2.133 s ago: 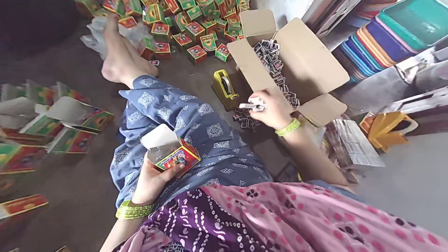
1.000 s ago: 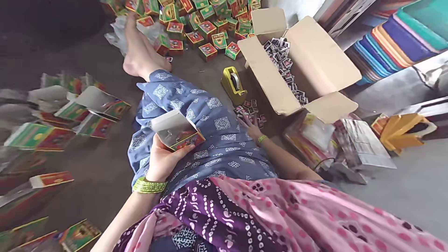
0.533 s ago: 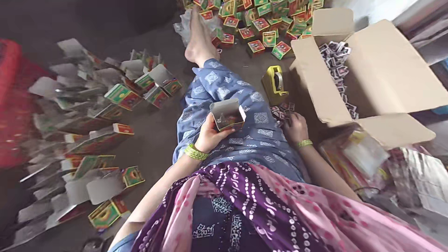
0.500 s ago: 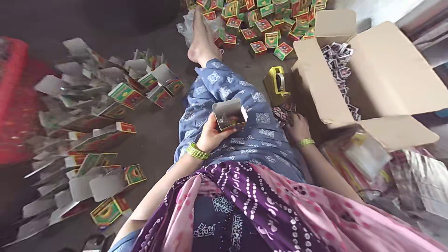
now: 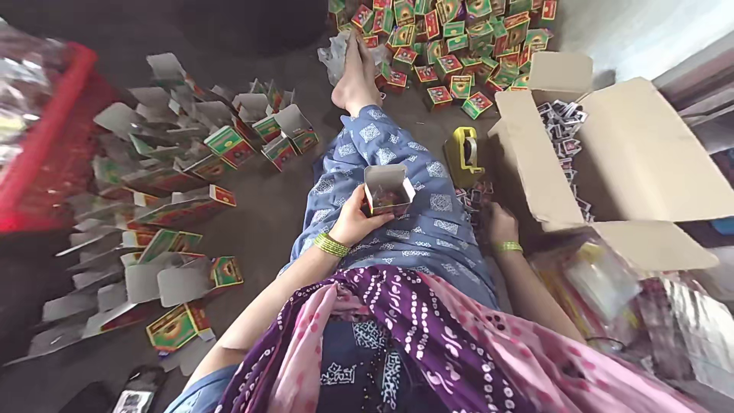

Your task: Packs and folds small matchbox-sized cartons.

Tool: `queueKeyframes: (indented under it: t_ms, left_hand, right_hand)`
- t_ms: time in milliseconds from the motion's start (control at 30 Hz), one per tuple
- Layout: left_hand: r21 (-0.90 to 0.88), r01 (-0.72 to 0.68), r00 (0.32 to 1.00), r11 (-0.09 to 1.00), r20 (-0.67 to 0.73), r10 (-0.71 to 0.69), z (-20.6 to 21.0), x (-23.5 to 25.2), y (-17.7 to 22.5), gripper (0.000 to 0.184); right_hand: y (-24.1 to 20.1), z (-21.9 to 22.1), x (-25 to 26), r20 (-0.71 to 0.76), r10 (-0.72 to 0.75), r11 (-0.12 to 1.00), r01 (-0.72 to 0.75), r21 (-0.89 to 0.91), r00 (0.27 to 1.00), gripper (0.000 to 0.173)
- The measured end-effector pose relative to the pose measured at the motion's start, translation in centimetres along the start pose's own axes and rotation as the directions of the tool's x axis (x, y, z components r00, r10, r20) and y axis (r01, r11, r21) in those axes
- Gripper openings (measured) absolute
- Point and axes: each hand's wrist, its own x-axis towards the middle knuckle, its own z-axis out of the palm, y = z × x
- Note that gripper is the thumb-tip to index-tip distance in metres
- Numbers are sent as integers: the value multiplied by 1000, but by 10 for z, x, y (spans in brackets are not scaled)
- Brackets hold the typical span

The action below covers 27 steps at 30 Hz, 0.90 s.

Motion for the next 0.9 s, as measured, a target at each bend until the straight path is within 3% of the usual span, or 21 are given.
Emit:
queueKeyframes:
  t_ms: [67,167,233,333,367,567,700,900]
  left_hand:
    - [-6,4,1000,1000,0,-4,0,1,-2,80]
    - [6,-1,1000,1000,9,1,2,1,-3,82]
    - [32,-5,1000,999,24,5,2,1,-3,82]
    - [64,-38,999,997,25,36,3,1,-3,80]
    - [70,-43,999,997,20,42,3,0,-2,79]
    - [162,-103,995,981,1,104,4,-2,-4,74]
    - [204,-81,997,976,-5,83,2,-4,-6,68]
    - [368,-98,995,925,9,102,4,-4,-5,64]
  right_hand:
    - [-20,-16,0,-79,-33,997,38,62,996,30]
    - [-65,-41,-9,-295,-179,923,264,279,938,23]
    - [-101,-61,-19,-356,-222,762,389,518,908,24]
    - [-160,-93,-42,-267,-284,442,373,816,921,25]
    - [-175,-98,-48,-242,-326,393,364,845,914,26]
    - [-225,-69,-56,-311,-530,486,583,651,789,18]
    - [-228,-48,-60,-305,-595,535,649,541,744,16]
    - [-229,-52,-68,-309,-679,567,743,355,666,19]
